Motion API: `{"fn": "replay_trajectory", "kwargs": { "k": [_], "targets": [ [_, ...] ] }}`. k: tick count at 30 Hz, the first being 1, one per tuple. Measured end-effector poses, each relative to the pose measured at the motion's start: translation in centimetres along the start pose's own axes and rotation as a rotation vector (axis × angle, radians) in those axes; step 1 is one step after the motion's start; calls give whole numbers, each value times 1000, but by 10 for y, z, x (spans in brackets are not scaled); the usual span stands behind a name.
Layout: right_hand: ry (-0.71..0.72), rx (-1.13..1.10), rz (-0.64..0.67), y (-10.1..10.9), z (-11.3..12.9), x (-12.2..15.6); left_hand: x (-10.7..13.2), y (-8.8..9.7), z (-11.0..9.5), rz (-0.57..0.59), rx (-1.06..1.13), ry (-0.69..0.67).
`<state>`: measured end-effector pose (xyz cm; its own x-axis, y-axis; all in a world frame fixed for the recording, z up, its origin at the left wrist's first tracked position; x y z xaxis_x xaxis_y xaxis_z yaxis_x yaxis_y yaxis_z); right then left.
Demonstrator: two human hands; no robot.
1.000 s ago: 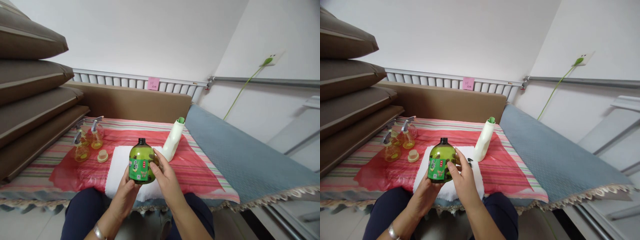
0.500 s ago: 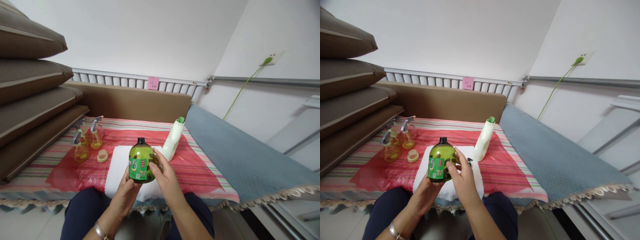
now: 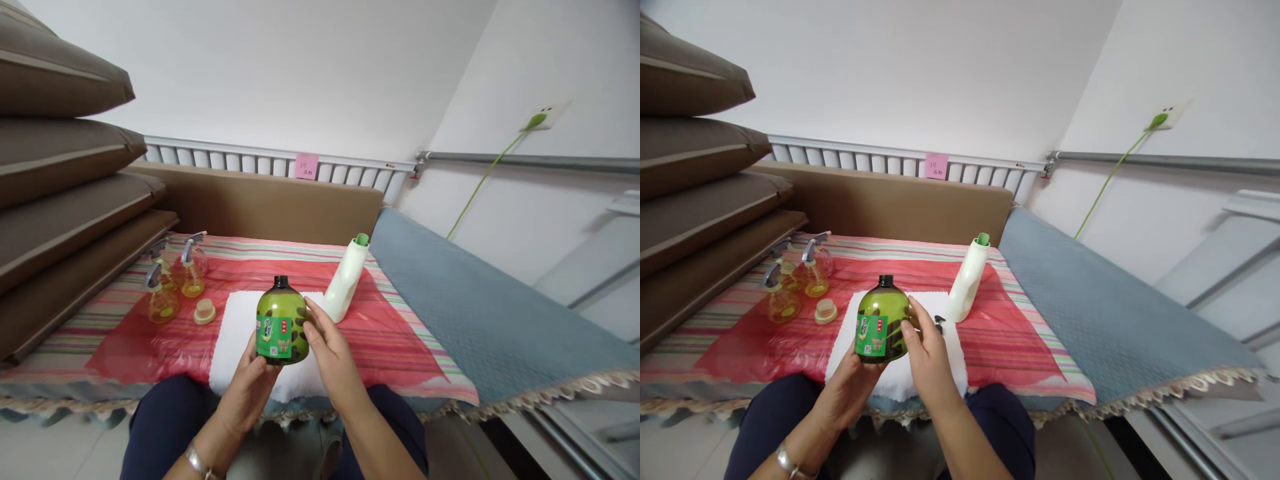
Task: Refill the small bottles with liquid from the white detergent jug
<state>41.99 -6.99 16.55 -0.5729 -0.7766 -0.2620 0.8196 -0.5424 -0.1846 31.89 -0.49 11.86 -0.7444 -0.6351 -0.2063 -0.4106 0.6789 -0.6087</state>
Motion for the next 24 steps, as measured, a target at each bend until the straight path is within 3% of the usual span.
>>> {"fn": "replay_trajectory", "kwargs": {
  "k": [4,8,13,17,21,24],
  "targets": [
    [-39,-51,-114,37,-9,-7,-4,18,-14,-79,-30,-39],
    [-25,-98,-262,78,-3,-10,-10,33,-28,-109,-36,-98],
    [-2,-127,-330,96,8,-9,-13,35,-29,-127,-52,-110],
    [-18,-113,-307,83,2,-5,-14,38,-20,-199,-153,-90],
    [-88,-92,-113,35,-22,5,-12,40,-15,-334,-400,-119],
    [-65,-122,51,-4,-33,13,-7,34,-18,-420,-625,-165]
  ]
}}
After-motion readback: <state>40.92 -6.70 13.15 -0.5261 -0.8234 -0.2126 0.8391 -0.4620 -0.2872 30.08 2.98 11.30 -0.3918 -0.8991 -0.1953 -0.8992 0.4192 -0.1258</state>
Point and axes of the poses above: each hand's wrist, its own x-axis away from the middle knuckle, its own y-axis out of the back of the hand, z = x × y, the point moved 9 cm from there along -x, towards the middle knuckle, and after that the axes turned 9 degrees about -x, right-handed, at the moved point
